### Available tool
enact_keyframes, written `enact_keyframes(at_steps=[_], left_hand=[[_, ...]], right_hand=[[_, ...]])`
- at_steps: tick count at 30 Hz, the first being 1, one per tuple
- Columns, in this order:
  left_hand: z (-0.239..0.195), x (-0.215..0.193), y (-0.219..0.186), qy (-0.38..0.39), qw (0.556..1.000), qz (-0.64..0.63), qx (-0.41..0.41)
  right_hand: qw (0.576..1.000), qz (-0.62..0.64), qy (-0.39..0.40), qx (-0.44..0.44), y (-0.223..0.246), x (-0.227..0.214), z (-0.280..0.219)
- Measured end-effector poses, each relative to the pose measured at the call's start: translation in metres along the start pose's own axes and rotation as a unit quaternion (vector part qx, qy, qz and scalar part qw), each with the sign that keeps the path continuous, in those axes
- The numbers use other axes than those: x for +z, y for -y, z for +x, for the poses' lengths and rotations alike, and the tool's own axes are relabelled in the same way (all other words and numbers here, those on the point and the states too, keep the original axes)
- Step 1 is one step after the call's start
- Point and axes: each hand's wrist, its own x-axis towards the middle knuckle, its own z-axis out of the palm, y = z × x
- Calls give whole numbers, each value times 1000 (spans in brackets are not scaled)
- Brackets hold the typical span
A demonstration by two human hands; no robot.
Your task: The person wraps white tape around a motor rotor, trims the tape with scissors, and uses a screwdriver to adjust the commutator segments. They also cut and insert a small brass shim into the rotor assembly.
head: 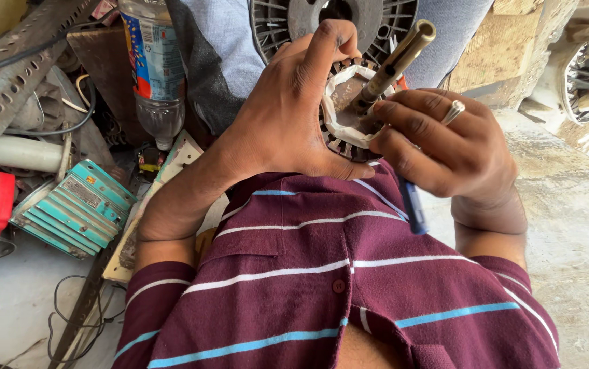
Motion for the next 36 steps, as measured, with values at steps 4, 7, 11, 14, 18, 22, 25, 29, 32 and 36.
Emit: enact_keyframes(at_steps=[4, 7, 11, 14, 18, 22, 25, 29, 32, 36], left_hand=[[2, -1, -3, -1, 1000, 22, -4], [1, -1, -4, -21, 998, 53, 25], [-1, 1, -2, 5, 998, 57, -4], [0, 1, -1, 6, 998, 61, -4], [-2, 2, 0, 2, 998, 56, -6], [-3, 4, 9, -20, 999, 32, 29], [-3, 3, 18, -16, 998, -53, 42], [-3, 3, 27, -12, 979, -187, 85], [-6, 1, 31, 10, 980, -176, 95], [-2, 7, 38, 20, 965, -217, 148]], right_hand=[[997, -4, -42, 61, 6, 3, -13], [973, 85, -142, 161, 16, 9, -32], [958, 128, -169, 193, 17, 22, -42], [976, 99, -163, 103, 2, 29, -36], [975, 79, -141, 155, 10, 24, -43], [928, 63, -291, 224, 8, 29, -82], [773, 242, -546, 214, -17, 60, -110], [789, 280, -487, 249, -31, 78, -122], [804, 297, -461, 227, -23, 74, -104], [876, 333, -319, 139, -17, 48, -70]])
